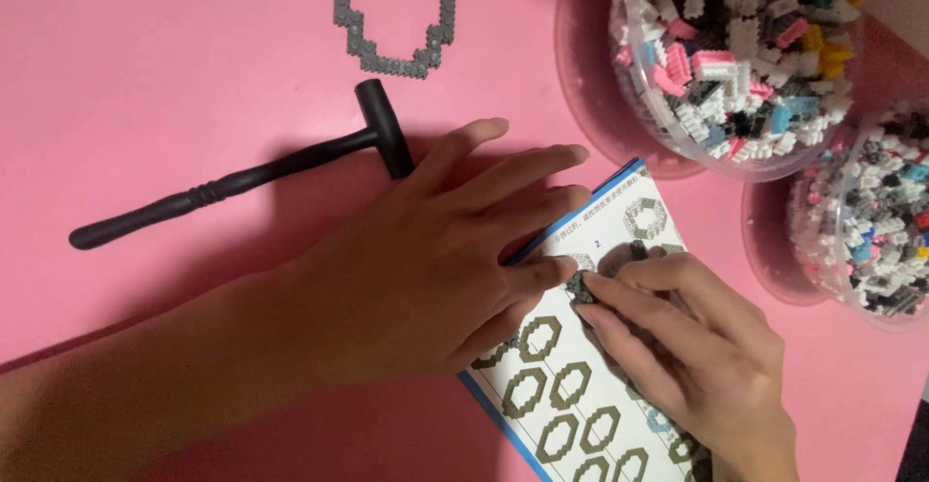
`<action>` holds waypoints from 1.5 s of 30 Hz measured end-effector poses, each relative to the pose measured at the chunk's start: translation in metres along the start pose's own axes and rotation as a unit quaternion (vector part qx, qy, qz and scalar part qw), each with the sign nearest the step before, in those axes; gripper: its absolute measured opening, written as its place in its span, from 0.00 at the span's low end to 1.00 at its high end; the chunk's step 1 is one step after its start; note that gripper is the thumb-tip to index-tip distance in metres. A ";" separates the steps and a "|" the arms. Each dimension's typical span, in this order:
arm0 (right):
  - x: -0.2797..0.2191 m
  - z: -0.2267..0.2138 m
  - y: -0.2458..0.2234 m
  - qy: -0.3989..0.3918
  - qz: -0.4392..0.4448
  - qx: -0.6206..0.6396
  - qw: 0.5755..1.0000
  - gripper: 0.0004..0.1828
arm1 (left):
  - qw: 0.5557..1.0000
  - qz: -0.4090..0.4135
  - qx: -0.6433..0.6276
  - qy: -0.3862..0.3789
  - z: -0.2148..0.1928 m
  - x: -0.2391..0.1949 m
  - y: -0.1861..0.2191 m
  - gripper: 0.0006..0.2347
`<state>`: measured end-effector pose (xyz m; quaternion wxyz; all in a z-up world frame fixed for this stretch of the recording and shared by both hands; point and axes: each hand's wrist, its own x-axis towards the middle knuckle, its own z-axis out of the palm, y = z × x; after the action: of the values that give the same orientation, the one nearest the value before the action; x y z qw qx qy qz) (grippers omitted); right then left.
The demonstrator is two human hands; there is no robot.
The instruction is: The person assembles small plastic beads into a hexagonal ring by hand, following a printed instruction booklet. They repeatedly pick beads from containers, connect them to the growing structure, and compare the assembly to the guide.
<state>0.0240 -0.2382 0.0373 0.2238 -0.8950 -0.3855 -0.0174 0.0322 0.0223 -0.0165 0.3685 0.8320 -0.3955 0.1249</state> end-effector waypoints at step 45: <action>-0.010 0.030 -0.009 0.127 0.025 0.033 0.991 0.11 | 0.972 0.097 0.210 -0.034 -0.010 0.014 0.025 0.14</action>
<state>0.0063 -0.2269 0.0114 0.3010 -0.8869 -0.3320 -0.1124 0.0230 0.0117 0.0105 0.1580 0.8522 -0.4513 0.2123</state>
